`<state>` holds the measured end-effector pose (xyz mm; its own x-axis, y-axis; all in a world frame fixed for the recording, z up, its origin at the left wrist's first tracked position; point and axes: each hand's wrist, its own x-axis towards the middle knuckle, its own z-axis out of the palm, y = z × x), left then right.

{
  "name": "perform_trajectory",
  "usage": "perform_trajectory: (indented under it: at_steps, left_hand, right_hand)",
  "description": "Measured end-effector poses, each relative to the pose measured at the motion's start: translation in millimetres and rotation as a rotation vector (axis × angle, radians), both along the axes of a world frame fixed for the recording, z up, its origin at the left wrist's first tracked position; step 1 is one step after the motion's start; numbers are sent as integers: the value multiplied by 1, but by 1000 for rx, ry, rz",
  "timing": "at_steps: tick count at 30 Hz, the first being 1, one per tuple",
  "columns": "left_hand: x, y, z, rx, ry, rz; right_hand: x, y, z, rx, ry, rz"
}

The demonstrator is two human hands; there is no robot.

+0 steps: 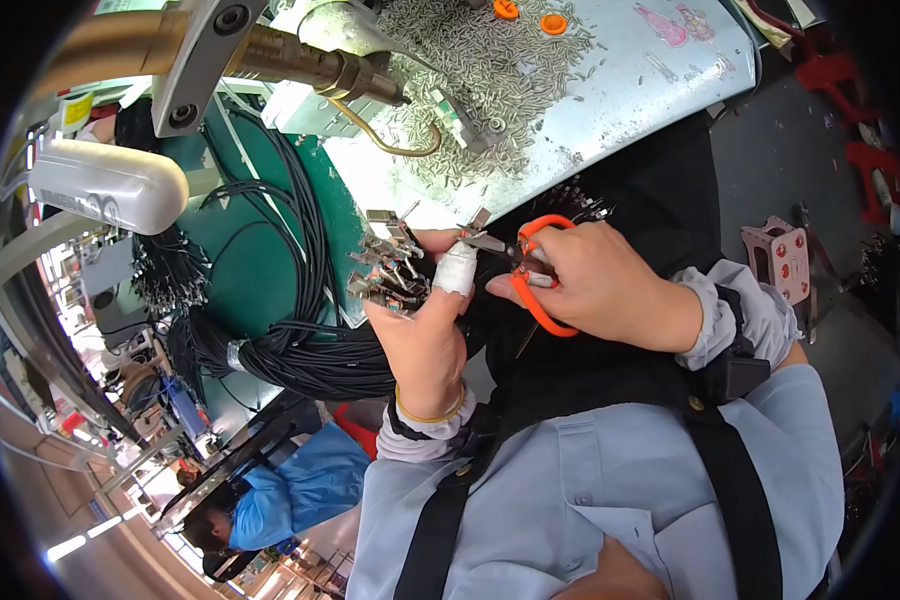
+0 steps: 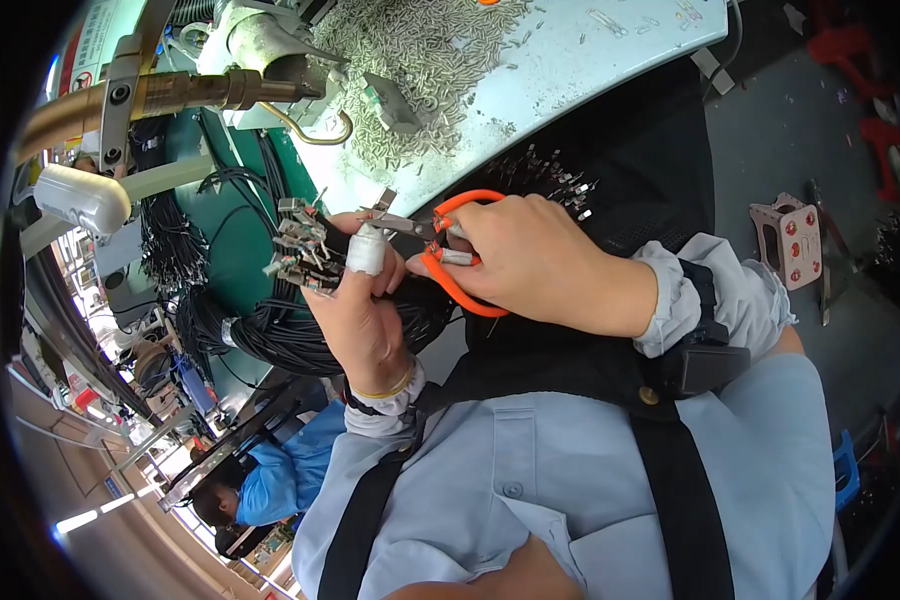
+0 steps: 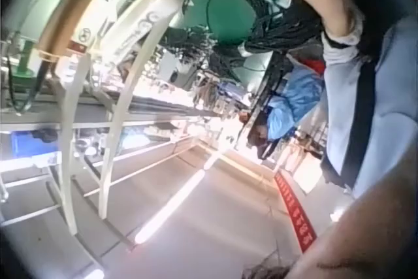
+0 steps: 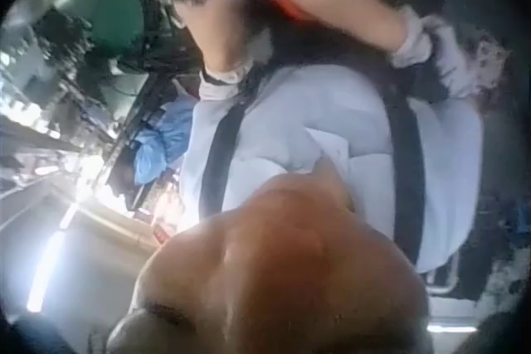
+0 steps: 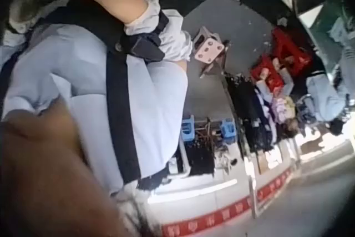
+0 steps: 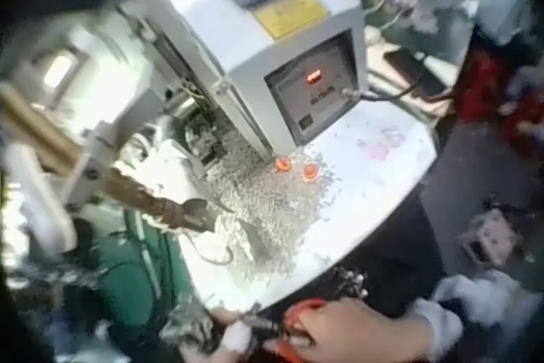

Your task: The person uses shears to trim the ends of individual wires within a bundle, then sets them aside to pick up and trim a new bundle of cables.

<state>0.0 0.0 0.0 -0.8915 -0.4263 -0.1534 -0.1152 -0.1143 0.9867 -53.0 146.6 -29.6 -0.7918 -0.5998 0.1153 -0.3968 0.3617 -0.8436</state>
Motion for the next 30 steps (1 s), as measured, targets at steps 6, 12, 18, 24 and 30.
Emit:
perform_trajectory:
  at_steps: [6, 12, 18, 24, 30]
  left_hand:
    - [-24, -19, -3, 372, -102, -132]
    - [-67, -31, -9, 527, -127, -170]
    - [-81, -38, -9, 511, -176, -165]
    - [-83, -49, -10, 593, -209, -246]
    - [-82, -44, -10, 551, -169, -195]
  right_hand:
    - [-10, 1, 7, -220, -755, 102]
    - [-43, -18, 10, -501, -783, -200]
    - [-82, -34, 7, -387, -576, -169]
    - [-83, -36, 10, -409, -601, -161]
    - [-85, -36, 9, -461, -632, -146]
